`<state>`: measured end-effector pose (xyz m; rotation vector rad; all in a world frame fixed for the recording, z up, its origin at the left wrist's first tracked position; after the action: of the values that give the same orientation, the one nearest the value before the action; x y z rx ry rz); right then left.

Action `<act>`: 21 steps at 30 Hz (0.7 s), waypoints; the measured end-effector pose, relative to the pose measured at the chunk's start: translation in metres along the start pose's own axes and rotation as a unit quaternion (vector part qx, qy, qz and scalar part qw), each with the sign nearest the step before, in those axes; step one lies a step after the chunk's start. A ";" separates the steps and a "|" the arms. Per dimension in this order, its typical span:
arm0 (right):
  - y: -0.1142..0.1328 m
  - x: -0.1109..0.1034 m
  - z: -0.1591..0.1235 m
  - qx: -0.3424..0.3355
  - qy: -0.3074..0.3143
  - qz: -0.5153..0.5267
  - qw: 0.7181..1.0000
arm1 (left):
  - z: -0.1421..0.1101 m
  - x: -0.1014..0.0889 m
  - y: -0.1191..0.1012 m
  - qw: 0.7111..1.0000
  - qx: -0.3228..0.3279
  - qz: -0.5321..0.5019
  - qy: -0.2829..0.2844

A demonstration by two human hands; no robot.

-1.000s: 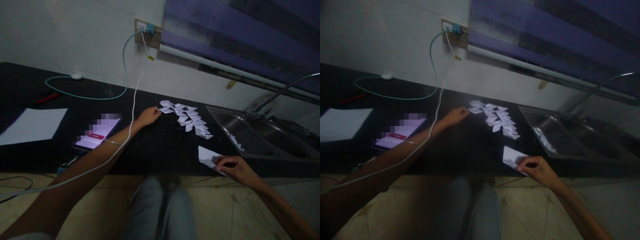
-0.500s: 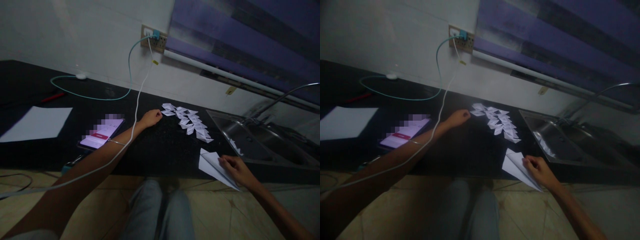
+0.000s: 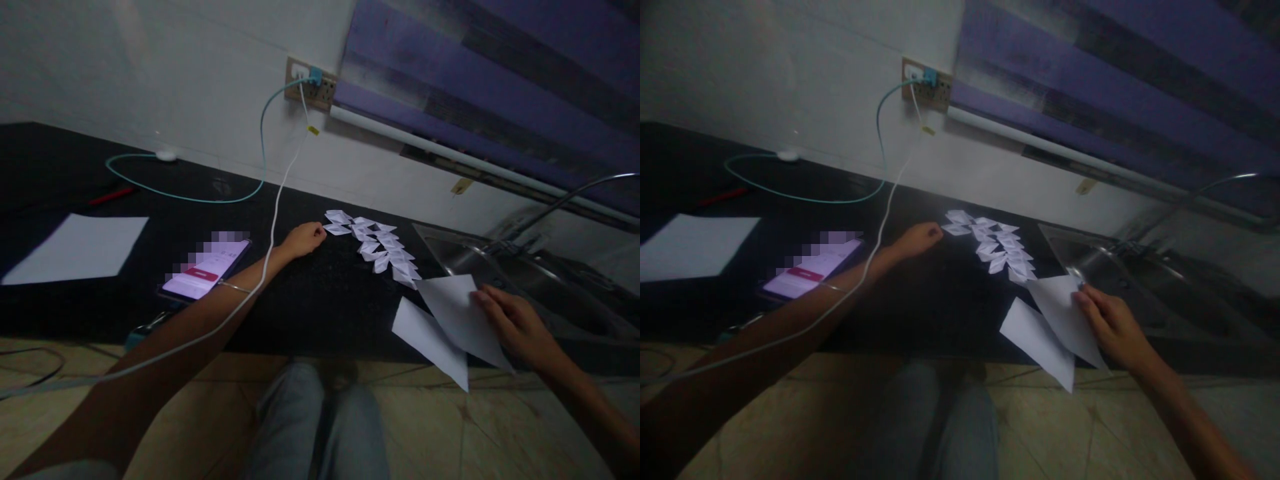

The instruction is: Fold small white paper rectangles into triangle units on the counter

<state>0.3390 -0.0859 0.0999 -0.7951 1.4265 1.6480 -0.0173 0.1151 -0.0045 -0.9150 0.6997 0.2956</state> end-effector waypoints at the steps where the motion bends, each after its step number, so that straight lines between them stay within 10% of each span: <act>1: 0.007 -0.009 0.004 0.007 -0.004 0.000 1.000 | 0.000 -0.001 -0.001 1.000 0.000 -0.004 -0.006; 6: 0.068 -0.019 0.026 -0.064 0.001 0.020 0.998 | 0.000 -0.005 -0.009 0.998 0.010 -0.046 -0.047; 12: 0.158 0.040 0.056 -0.203 0.074 0.068 0.974 | 0.006 -0.007 -0.003 0.976 -0.054 -0.184 -0.100; 21: 0.218 0.110 0.106 -0.343 0.173 0.151 0.911 | -0.001 0.005 -0.019 0.836 -0.111 -0.537 -0.018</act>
<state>0.0991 0.0268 0.1286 -1.3640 1.2317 2.3977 -0.0040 0.1031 0.0035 -1.3826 0.0307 -0.6263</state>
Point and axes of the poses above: each hand's wrist, its own z-axis towards the middle knuckle, its own x-axis out of the palm, y = z × x, the point moved 7 cm from there along z, towards the middle knuckle, and after that the axes turned 12 degrees about x, right-handed, at the moved point
